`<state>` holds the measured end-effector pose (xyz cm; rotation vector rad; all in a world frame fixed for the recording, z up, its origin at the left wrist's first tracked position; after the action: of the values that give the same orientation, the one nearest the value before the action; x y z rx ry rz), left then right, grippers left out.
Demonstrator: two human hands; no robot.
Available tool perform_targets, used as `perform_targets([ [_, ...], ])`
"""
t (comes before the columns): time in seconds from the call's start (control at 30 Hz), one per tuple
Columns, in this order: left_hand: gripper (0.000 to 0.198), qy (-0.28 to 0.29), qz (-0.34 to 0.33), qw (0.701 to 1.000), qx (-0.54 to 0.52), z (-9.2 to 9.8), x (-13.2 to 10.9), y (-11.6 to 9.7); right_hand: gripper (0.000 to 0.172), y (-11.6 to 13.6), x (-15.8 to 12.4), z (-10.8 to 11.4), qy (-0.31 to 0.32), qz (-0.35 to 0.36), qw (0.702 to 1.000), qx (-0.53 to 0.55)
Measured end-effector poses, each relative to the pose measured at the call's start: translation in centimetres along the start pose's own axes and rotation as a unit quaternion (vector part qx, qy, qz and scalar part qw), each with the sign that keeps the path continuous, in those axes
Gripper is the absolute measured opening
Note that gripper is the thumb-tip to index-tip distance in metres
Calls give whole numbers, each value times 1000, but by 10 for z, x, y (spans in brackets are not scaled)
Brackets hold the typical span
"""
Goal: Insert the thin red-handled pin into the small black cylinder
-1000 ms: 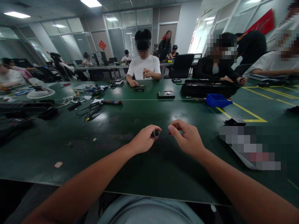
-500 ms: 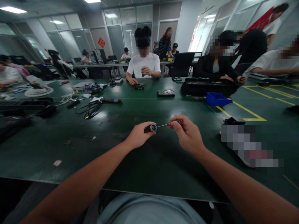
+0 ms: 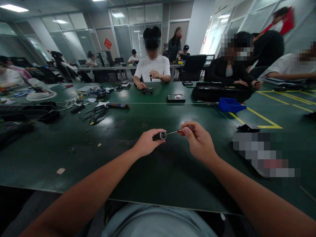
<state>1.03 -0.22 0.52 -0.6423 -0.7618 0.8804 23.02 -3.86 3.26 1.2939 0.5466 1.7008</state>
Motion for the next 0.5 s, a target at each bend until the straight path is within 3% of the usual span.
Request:
perform_targets([
  [0.33,38,5,6,1000,7,1,1,-5,21,-5,6,-3,-17,-50,997,64],
  [0.5,38,9,3,1000,5,2,0,-5,22,1,6,0,-17,-39,999,-6],
])
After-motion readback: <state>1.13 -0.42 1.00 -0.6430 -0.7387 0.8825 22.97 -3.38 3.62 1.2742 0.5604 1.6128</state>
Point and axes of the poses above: each hand's wrist, its own x-axis towards the middle knuckle, its own z-axis out of the back of the hand, y = z × x, the point moved 1 cm from there along x, towards the middle knuckle, and after that the axes turned 1 degree about -x, right-handed, at the moved point
